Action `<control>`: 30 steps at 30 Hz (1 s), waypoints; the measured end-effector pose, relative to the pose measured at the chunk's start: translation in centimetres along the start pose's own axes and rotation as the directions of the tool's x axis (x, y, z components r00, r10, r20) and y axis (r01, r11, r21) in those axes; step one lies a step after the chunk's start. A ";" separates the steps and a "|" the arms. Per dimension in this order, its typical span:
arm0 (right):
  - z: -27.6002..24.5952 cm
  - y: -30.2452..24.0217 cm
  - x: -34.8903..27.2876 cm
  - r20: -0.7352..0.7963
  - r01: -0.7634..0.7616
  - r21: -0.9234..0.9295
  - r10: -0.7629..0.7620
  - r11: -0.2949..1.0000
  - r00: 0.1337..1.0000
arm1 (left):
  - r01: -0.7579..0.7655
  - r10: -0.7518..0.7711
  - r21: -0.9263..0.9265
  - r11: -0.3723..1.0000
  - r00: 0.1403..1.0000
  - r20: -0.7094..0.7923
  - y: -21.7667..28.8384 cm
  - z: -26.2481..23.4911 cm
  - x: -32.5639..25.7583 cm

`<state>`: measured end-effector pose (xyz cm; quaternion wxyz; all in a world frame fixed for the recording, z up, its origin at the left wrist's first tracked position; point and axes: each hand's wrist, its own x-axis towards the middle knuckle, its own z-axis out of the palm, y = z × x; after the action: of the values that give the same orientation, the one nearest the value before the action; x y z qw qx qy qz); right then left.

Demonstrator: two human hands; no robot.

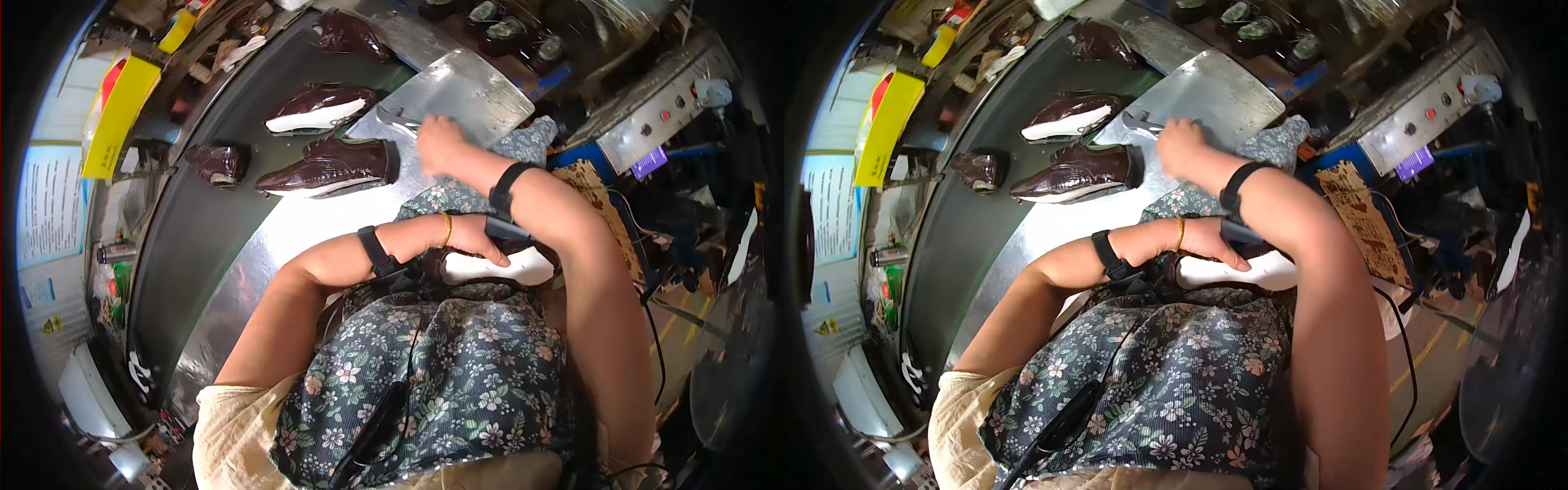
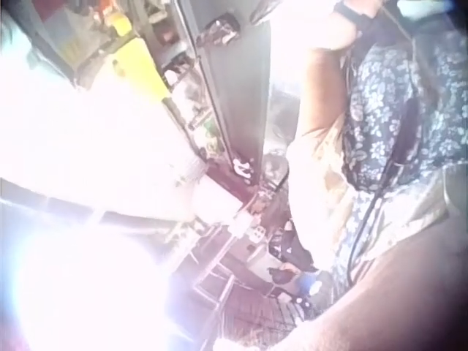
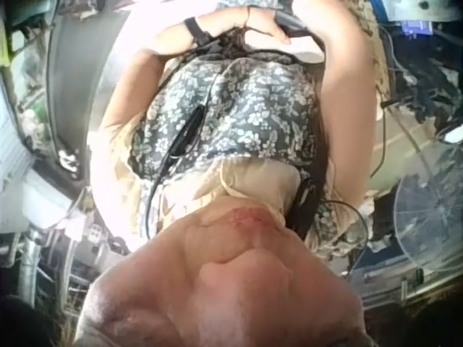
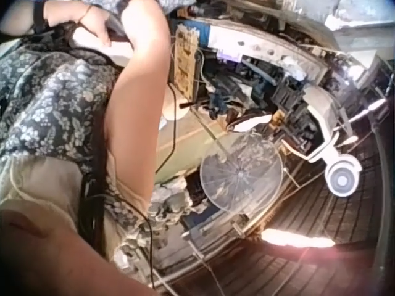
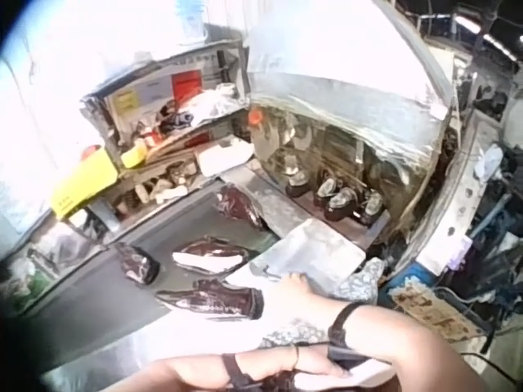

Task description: Manufacturing and finishing shoes by trimming edges and shaping with tools on a production line.

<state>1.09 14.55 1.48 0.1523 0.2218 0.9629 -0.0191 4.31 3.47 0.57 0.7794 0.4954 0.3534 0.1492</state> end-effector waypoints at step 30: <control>13.1 3.5 -37.4 -0.248 -0.190 0.742 0.526 0.643 0.813 | 0.005 0.012 -0.114 0.993 0.990 0.141 1.7 1.8 4.6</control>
<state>38.32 0.56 0.41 -0.1633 0.4519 0.8272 -0.2913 9.00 5.72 0.72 0.8293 0.4600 0.2872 0.1349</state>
